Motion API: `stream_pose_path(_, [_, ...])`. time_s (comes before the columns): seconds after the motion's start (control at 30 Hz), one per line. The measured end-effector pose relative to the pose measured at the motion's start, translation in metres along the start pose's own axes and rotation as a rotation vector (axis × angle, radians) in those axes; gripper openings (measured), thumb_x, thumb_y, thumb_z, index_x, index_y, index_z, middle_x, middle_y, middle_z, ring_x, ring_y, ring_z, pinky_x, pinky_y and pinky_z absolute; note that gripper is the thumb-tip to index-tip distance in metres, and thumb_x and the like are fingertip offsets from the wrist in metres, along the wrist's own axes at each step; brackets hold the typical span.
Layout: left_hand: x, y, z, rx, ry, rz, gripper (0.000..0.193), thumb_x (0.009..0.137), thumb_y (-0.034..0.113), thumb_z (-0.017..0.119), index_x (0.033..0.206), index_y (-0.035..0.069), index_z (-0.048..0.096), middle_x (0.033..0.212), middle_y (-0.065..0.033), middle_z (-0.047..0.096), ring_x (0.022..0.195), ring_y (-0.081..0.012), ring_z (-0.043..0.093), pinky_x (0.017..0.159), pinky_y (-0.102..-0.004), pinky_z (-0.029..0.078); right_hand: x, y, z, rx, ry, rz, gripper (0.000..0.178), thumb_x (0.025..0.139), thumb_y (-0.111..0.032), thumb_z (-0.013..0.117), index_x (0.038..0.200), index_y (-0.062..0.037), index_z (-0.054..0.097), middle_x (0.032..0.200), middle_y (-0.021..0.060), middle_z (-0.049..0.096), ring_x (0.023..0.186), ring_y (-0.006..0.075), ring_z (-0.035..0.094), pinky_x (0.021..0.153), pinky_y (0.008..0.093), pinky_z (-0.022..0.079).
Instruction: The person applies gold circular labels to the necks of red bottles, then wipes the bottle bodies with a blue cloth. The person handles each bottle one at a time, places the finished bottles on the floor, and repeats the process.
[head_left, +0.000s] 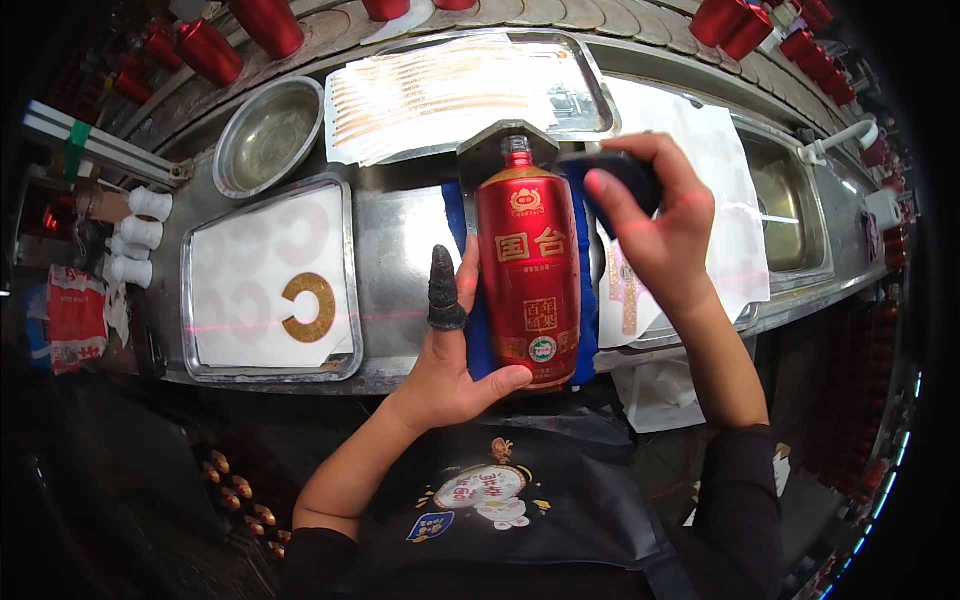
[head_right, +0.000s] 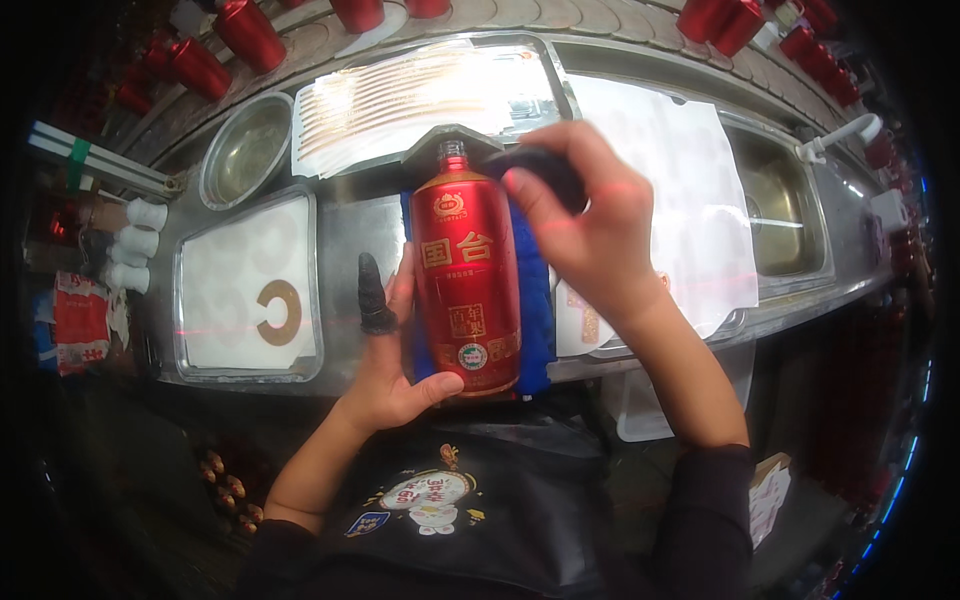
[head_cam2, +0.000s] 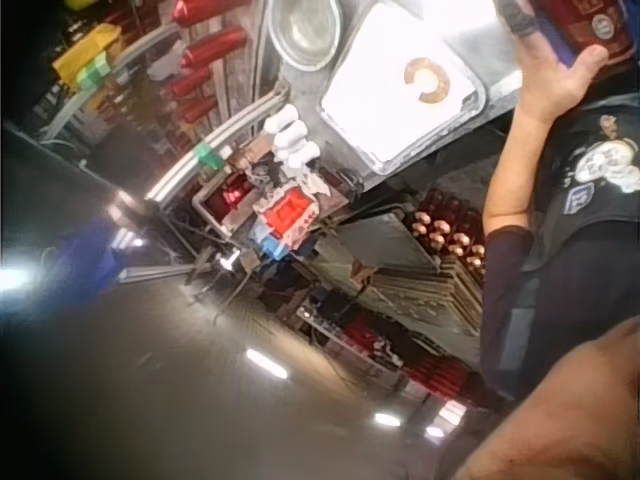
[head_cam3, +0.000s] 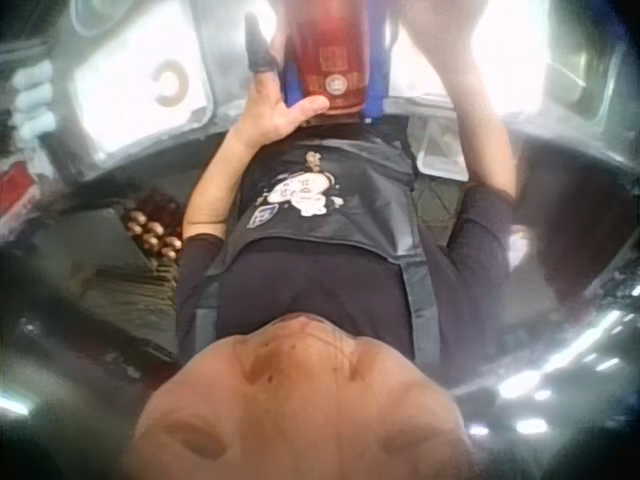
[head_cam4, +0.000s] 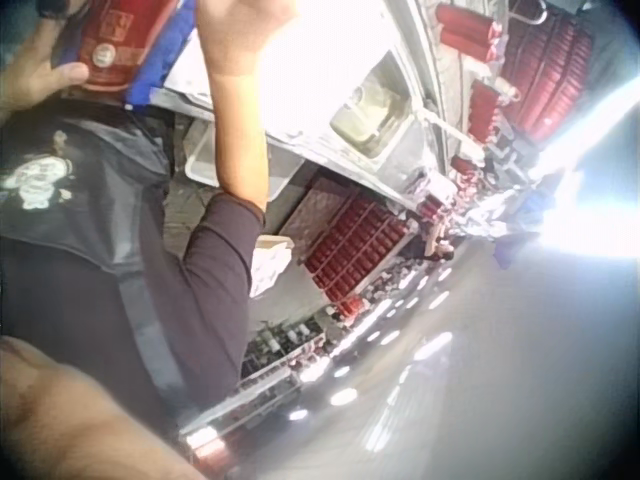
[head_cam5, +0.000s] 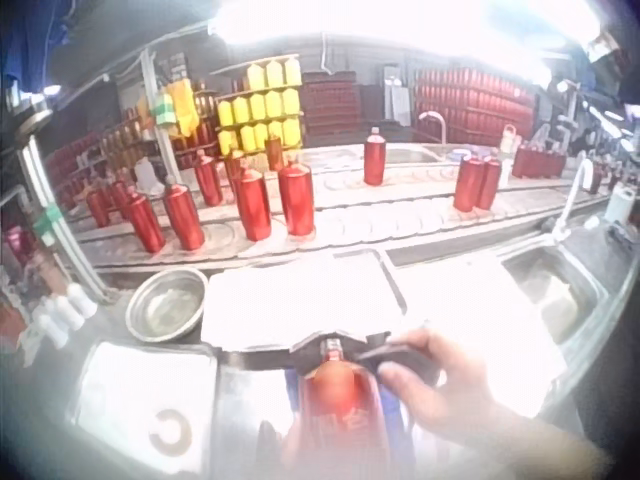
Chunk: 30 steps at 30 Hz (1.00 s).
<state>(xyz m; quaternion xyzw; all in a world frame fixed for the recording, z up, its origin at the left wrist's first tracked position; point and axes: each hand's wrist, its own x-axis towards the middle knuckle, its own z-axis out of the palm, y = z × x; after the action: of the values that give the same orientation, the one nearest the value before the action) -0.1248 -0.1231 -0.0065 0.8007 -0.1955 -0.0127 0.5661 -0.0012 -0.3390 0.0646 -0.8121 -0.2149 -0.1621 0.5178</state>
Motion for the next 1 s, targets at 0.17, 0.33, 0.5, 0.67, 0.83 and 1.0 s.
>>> stream_pose_path(0.17, [-0.001, -0.007, 0.003, -0.048, 0.009, 0.041, 0.12, 0.085, 0.037, 0.081, 0.163, 0.005, -0.004, 0.169, -0.0249, 0.002, 0.156, -0.0378, 0.013, 0.125, -0.0472, 0.015, 0.004, -0.001, 0.004, -0.153, -0.066, -0.141, 0.026, 0.085, -0.003, 0.077, 0.109, -0.0016, 0.066, 0.09, 0.0129, 0.07, 0.082, 0.0201, 0.071, 0.074, 0.0309, 0.056])
stream_pose_path(0.33, [-0.001, -0.015, 0.004, -0.006, 0.032, 0.157, 0.115, 0.086, 0.034, 0.081, 0.164, 0.011, 0.0, 0.17, -0.0246, 0.004, 0.156, -0.038, 0.013, 0.125, -0.0478, 0.017, 0.006, 0.004, 0.009, -0.068, -0.322, -0.465, 0.026, 0.082, -0.002, 0.076, 0.107, -0.0022, 0.066, 0.093, 0.0152, 0.07, 0.085, 0.0309, 0.071, 0.077, 0.0345, 0.057])
stream_pose_path(0.5, [-0.01, -0.008, 0.004, -0.176, 0.036, 0.022, 0.113, 0.087, 0.024, 0.076, 0.164, 0.01, -0.006, 0.171, -0.0218, -0.001, 0.157, -0.0325, 0.012, 0.125, -0.0467, 0.019, 0.007, 0.0, -0.002, -0.295, -0.253, -0.715, 0.022, 0.08, -0.004, 0.077, 0.101, -0.0078, 0.069, 0.084, 0.0071, 0.063, 0.078, 0.0238, 0.064, 0.07, 0.0331, 0.054])
stream_pose_path(0.67, [-0.025, 0.005, -0.009, -0.224, 0.029, -0.039, 0.111, 0.083, 0.012, 0.063, 0.162, 0.008, -0.014, 0.17, -0.0238, -0.002, 0.158, -0.0327, 0.002, 0.126, -0.0463, 0.013, -0.072, -0.032, -0.011, 0.052, -0.485, -0.773, 0.017, 0.069, -0.009, 0.078, 0.083, -0.0107, 0.068, 0.077, 0.0015, 0.054, 0.075, 0.0205, 0.061, 0.064, 0.0331, 0.054])
stream_pose_path(0.83, [-0.021, 0.014, 0.006, -0.064, -0.055, -0.101, 0.121, 0.074, 0.013, 0.07, 0.16, 0.001, -0.014, 0.169, -0.0269, 0.0, 0.158, -0.0384, -0.001, 0.125, -0.0492, 0.009, -0.064, -0.014, -0.012, -0.09, -0.266, -0.69, 0.025, 0.067, -0.013, 0.075, 0.091, -0.0118, 0.069, 0.08, 0.0032, 0.057, 0.078, 0.0234, 0.061, 0.069, 0.0364, 0.054])
stream_pose_path(1.0, [-0.011, 0.02, 0.021, 0.242, 0.051, -0.073, 0.131, 0.072, 0.025, 0.085, 0.16, -0.001, -0.007, 0.167, -0.0288, 0.014, 0.156, -0.0388, 0.017, 0.122, -0.0575, -0.005, -0.082, -0.018, -0.019, 0.031, -0.35, -0.733, 0.023, 0.07, -0.008, 0.079, 0.092, -0.0127, 0.072, 0.077, 0.0031, 0.055, 0.073, 0.0226, 0.061, 0.072, 0.0341, 0.055])
